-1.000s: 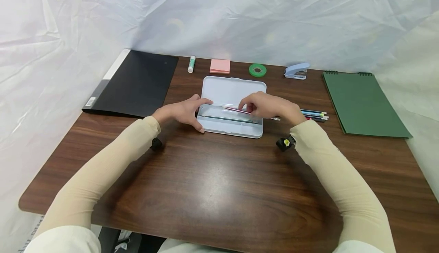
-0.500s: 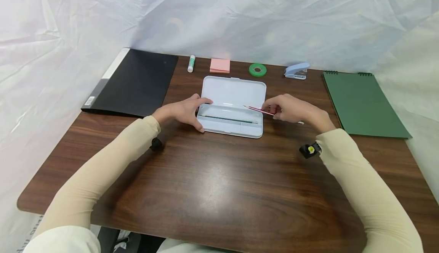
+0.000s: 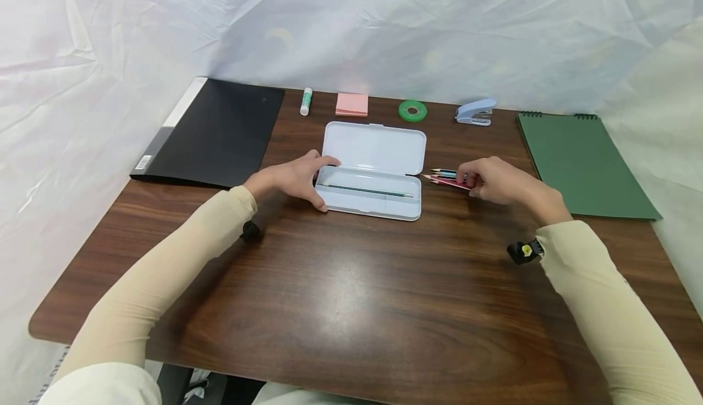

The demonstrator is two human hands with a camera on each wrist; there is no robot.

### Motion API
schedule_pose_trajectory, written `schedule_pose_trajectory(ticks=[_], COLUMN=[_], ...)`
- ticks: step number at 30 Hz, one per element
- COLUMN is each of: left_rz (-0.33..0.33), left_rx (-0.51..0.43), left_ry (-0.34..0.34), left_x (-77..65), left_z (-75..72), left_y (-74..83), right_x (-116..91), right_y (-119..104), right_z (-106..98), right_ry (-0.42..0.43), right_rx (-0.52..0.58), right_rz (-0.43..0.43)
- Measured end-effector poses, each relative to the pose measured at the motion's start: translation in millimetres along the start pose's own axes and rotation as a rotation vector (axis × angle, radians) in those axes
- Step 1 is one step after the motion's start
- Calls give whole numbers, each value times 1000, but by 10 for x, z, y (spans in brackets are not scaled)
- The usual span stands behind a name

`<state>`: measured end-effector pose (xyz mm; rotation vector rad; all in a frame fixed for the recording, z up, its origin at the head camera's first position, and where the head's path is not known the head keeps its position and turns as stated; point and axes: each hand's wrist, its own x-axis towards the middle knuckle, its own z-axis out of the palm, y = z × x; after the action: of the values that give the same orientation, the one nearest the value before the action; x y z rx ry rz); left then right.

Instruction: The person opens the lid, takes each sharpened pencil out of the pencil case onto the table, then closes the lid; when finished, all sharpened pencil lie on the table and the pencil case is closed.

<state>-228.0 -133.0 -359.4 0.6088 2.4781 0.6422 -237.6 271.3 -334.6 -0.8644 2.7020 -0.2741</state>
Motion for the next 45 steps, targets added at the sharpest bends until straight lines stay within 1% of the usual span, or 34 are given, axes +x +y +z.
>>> schedule_pose_trajectory(ticks=[8, 15, 24, 32, 40, 45], left_rz=[-12, -15, -17, -16, -17, -15], left_rx=[-11, -3, 5, -10, -12, -18], left_ry=[10, 8, 11, 4, -5, -9], left_x=[-4, 5, -1, 3, -10, -14], left_z=[8, 18, 15, 11, -6, -8], left_y=[4, 1, 5, 14, 36, 33], right_x=[-74, -85, -81, -112, -137, -151], right_y=[74, 134, 185, 189, 200, 225], right_z=[41, 112, 151, 160, 169, 171], right_ry=[2, 9, 50, 82, 102, 107], right_rx=[-36, -49, -105, -118, -98, -88], right_rz=[2, 23, 17, 37, 98, 102])
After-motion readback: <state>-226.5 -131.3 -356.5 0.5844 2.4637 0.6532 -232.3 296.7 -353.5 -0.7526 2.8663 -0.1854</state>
